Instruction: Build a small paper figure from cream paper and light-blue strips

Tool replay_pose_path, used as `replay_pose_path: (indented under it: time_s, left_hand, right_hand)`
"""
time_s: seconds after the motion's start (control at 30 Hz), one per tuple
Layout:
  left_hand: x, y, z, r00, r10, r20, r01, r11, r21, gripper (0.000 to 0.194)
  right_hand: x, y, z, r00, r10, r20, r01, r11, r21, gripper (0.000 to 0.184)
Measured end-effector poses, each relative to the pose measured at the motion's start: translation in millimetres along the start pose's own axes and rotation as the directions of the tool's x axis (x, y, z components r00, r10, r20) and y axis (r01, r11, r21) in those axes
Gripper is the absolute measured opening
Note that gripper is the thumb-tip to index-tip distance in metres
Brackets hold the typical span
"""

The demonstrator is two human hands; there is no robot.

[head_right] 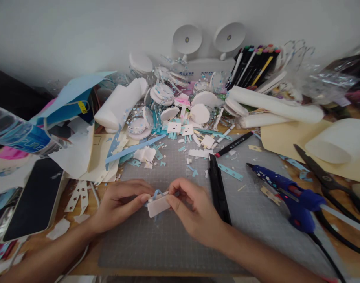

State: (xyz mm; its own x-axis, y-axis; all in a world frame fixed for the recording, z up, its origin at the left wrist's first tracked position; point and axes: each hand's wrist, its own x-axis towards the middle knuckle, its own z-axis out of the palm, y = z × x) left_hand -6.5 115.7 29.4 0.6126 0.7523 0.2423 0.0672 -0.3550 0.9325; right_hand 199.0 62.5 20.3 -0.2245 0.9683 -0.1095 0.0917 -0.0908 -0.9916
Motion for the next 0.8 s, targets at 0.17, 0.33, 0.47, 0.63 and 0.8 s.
replay_pose_path:
  time_s: [0.17,0.33,0.47,0.63,0.8]
  left_hand:
    - [0,1,1.7,1.0,-0.024,-0.005,0.024,1.0,-0.007,0.02]
    - [-3,-2,5.5,0.991,-0.134,0.014,0.134,0.99,-0.033,0.029]
    - [-5,-6,8.6,0.96,-0.281,0.021,0.281,0.96,-0.015,0.025]
    - [-5,-7,6.9,0.895,-0.437,0.086,0.445,0.875,-0.191,0.026]
    - [-2,-2,3.6,0.873,-0.469,0.136,0.486,0.807,-0.335,0.029]
  right_hand:
    - [2,1,0,1.0,0.03,0.0,-0.03,1.0,-0.004,0.02]
    - [2,4,2,0.999,-0.004,-0.034,0.002,0.997,-0.077,0.02]
    - [0,6,4,0.998,-0.033,-0.045,0.027,0.993,-0.116,0.019]
    - [2,-1,3,1.0,0.012,0.024,-0.015,0.991,0.132,0.018]
    - [7,-5,2,0.993,0.058,0.099,-0.084,0.955,0.284,0.029]
